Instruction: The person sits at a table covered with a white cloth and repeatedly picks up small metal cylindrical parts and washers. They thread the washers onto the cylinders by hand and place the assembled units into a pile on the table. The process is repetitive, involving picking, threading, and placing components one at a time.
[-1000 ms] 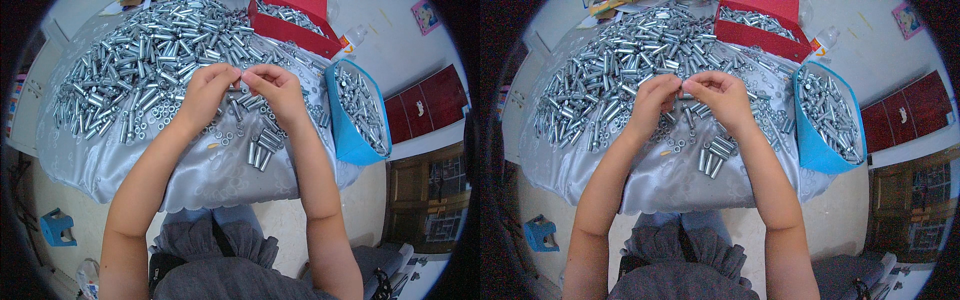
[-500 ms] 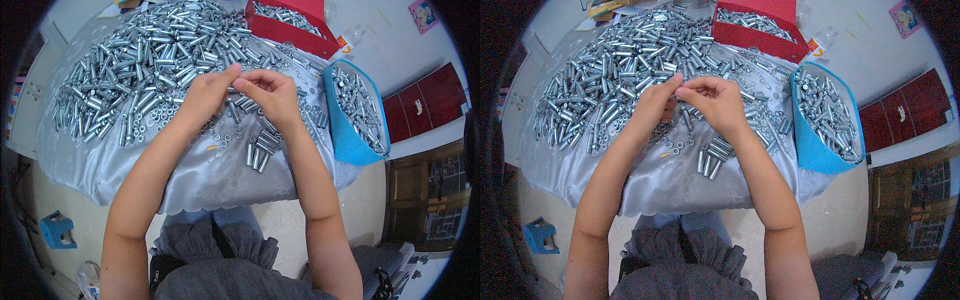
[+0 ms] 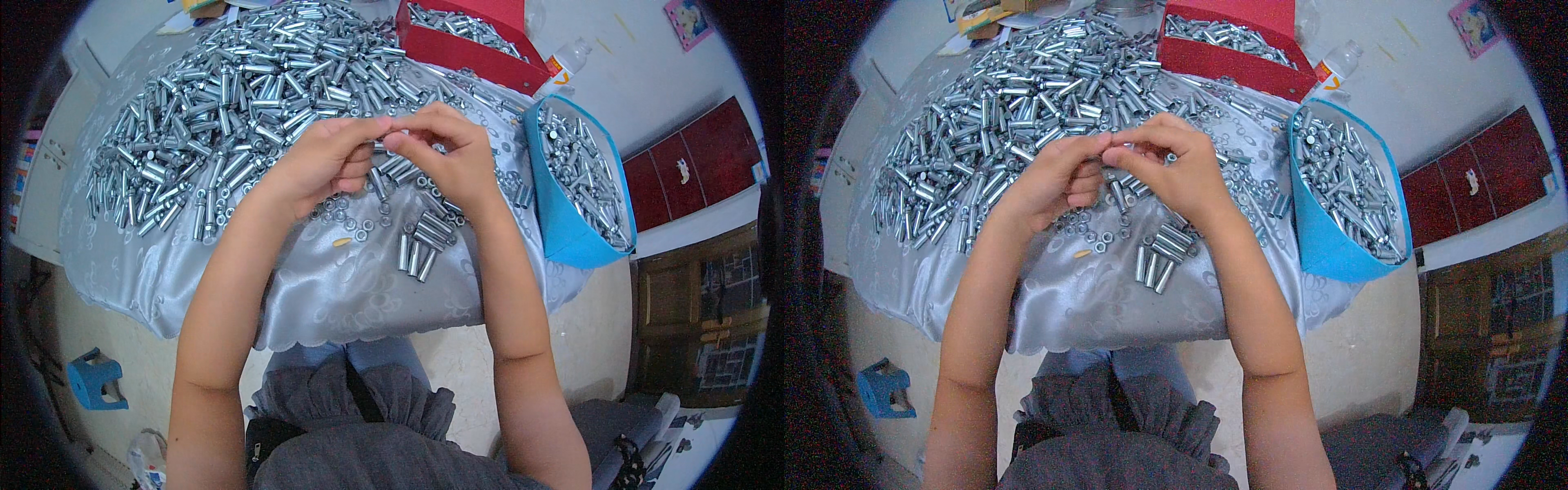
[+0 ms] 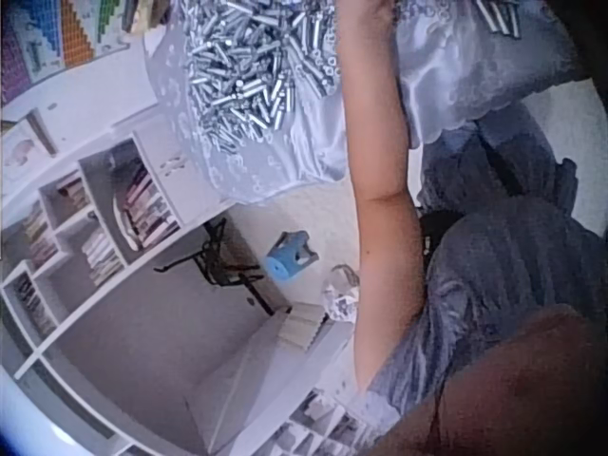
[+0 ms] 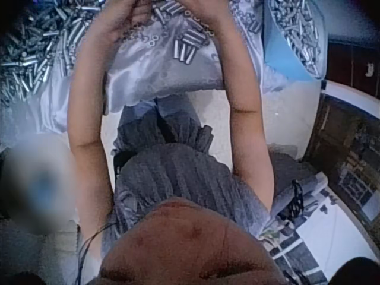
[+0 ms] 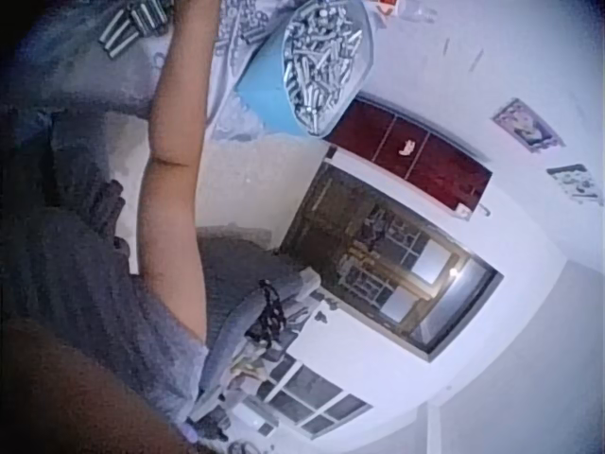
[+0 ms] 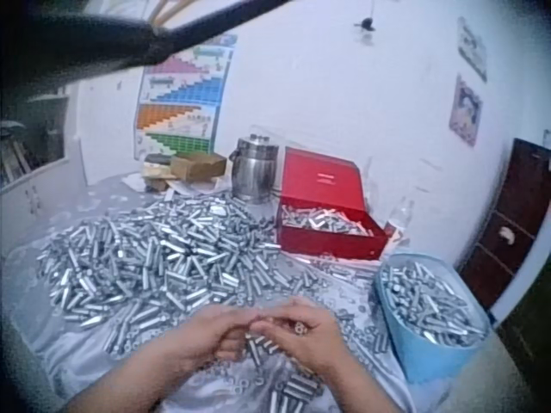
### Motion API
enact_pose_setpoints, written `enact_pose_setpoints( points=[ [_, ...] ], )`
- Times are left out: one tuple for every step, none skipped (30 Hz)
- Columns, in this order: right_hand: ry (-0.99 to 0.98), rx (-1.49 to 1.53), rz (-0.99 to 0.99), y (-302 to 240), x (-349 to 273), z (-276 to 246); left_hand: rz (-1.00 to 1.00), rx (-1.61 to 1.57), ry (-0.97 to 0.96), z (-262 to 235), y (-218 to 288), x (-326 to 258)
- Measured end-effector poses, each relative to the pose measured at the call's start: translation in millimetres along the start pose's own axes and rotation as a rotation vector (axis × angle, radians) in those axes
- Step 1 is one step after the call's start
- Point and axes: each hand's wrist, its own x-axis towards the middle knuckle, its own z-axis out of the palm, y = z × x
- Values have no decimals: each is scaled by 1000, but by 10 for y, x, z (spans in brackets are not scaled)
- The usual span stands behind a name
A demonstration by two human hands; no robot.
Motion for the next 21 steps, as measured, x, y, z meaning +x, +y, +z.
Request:
enact_pose_setpoints(
  points=[
    [9, 37, 48, -3, 5, 7, 12, -10, 15, -1, -2, -4],
    [19, 73, 95, -7, 14, 15, 1, -34, 43, 6, 9, -7],
    [28, 109, 143, -10, 23, 17, -10, -57, 71, 15, 29, -15],
    [30, -18, 139, 10, 24, 7, -21, -80, 99, 20, 42, -20],
    [30, -144, 134, 57, 15, -7, -27, -101, 107, 4, 38, -13],
    [30, -271, 129, 107, 8, -21, -32, -121, 115, -26, 28, 2],
    [-36, -375, 126, 168, 2, -35, -37, -142, 124, -48, 21, 9],
    [-102, -479, 125, 217, 1, -48, -40, -149, 132, -55, 19, 7],
    [-169, -582, 122, 243, 2, -54, -43, -155, 140, -60, 20, 4],
    [-175, -580, 183, 245, -4, -49, -46, -162, 149, -65, 19, 1],
    [-182, -579, 242, 221, -5, -29, -52, -164, 147, -73, 12, 6],
    [-189, -577, 302, 204, -3, -12, -58, -166, 146, -73, 2, 15],
    [-194, -560, 343, 198, 4, 0, -64, -168, 145, -69, -3, 22],
    [-199, -540, 385, 196, 4, 13, -61, -162, 150, -54, -5, 17],
    [-204, -521, 427, 195, 6, 21, -59, -155, 146, -51, -7, 21],
    [-204, -546, 406, 194, 10, 24, -58, -147, 142, -51, -9, 27],
    [-203, -570, 385, 191, 11, 30, -58, -138, 139, -51, -12, 29],
    [-201, -594, 364, 186, 13, 33, -55, -133, 143, -46, -15, 29],
    [-216, -614, 348, 176, 11, 30, -51, -127, 146, -40, -19, 29],
    [-232, -632, 332, 158, 12, 25, -47, -122, 151, -37, -18, 26],
    [-248, -651, 315, 138, 10, 17, -49, -119, 156, -35, -16, 24]
  ],
)
